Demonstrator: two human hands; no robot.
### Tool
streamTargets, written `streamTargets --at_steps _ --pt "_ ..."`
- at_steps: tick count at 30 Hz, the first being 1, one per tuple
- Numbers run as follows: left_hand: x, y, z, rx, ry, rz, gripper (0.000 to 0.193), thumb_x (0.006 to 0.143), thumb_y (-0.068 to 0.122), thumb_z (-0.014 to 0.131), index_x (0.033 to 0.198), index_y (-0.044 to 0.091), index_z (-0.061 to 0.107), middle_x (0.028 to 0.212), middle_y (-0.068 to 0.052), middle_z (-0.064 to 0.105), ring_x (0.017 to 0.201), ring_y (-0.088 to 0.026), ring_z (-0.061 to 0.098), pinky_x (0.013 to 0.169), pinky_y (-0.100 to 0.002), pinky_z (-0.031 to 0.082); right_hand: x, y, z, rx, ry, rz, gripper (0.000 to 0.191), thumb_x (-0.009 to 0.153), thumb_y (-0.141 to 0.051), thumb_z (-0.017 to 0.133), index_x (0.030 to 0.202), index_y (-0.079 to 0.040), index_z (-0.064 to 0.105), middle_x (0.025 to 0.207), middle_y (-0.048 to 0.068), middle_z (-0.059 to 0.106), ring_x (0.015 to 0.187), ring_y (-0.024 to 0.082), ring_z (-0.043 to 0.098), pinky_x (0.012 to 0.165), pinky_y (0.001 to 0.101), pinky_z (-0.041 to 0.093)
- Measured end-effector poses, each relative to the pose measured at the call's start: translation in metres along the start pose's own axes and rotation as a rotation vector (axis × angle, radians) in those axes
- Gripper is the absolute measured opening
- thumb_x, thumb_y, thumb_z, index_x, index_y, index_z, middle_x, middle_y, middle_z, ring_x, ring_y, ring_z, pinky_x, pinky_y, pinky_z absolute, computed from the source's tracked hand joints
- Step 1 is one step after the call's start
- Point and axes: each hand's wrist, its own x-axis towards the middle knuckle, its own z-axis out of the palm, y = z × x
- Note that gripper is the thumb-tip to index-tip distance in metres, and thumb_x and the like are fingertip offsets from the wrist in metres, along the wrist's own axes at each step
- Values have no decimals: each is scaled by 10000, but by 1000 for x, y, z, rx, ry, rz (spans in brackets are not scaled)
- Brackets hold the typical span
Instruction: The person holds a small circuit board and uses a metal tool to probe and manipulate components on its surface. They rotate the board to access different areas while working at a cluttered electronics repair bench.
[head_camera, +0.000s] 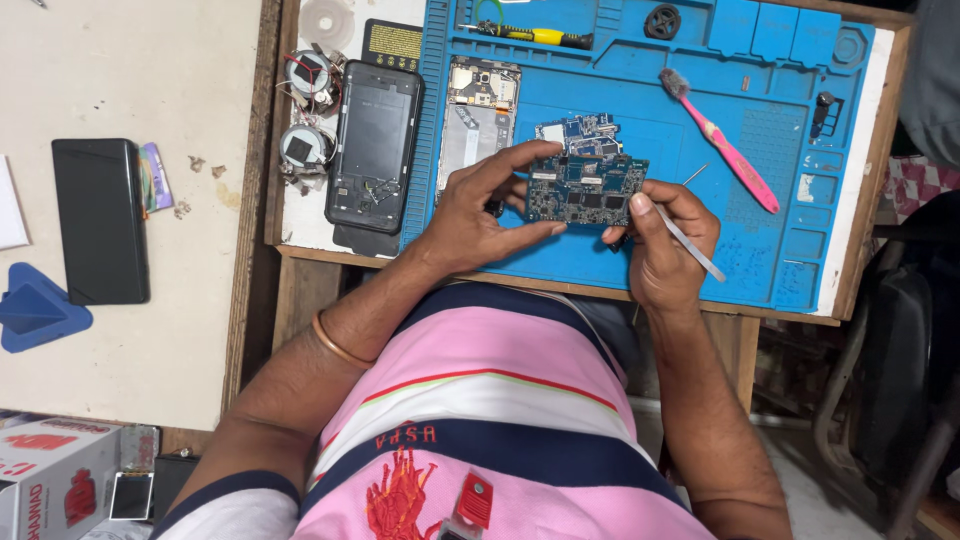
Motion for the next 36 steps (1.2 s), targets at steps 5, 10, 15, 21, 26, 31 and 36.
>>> streamTargets --at_steps 5,10,15,21,26,31,36 --pt "0 2 2 146 81 64 722 901 105 895 1504 176 505 1305 -92 660 1019 -153 734 829 -236 672 -3 2 1 -25 -48 -63 172 1060 -44 654 1191 68 654 1018 170 722 789 204 711 742 338 622" --pt "-3 3 2 162 80 -17 710 911 96 882 1508 181 507 1238 -77 681 853 -97 747 723 -218 642 -5 4 3 -52 -56 -93 153 1054 -36 671 1179 52 652 1007 162 713 812 223 724 753 358 632" --pt "-5 -1 1 -30 84 -77 795 909 76 855 1560 135 404 1213 -78 752 979 -91 762 768 -217 622 -5 2 2 -94 -22 -53 149 1066 -47 653 1166 63 665 999 168 731 831 212 729 784 333 619" --pt "-1 4 2 -344 153 -63 503 1004 20 792 1462 80 591 1259 -123 752 1032 -143 756 946 -293 652 -3 0 0 -41 -85 6 122 1040 -45 695 1065 62 642 952 173 720 819 206 724 778 342 623" --pt "-2 35 7 -4 203 26 337 957 56 828 1272 53 708 1096 -101 780 931 -136 766 837 -266 649 -2 -6 -2 30 -137 40 142 1010 -35 695 1116 58 676 1002 168 734 834 202 725 776 343 625" --pt "5 61 5 155 203 138 307 927 100 850 1193 62 702 1074 -100 773 922 -150 784 807 -265 644 -3 -7 -3 49 -179 10 155 1019 -27 700 1157 43 695 1046 169 740 885 214 732 811 357 634" --pt "5 73 -1 179 181 178 291 939 95 836 1192 53 697 1026 -91 775 936 -168 796 797 -273 640 -11 -8 -5 -112 -366 114 201 974 1 701 1166 62 709 1038 182 752 910 227 752 838 361 646"
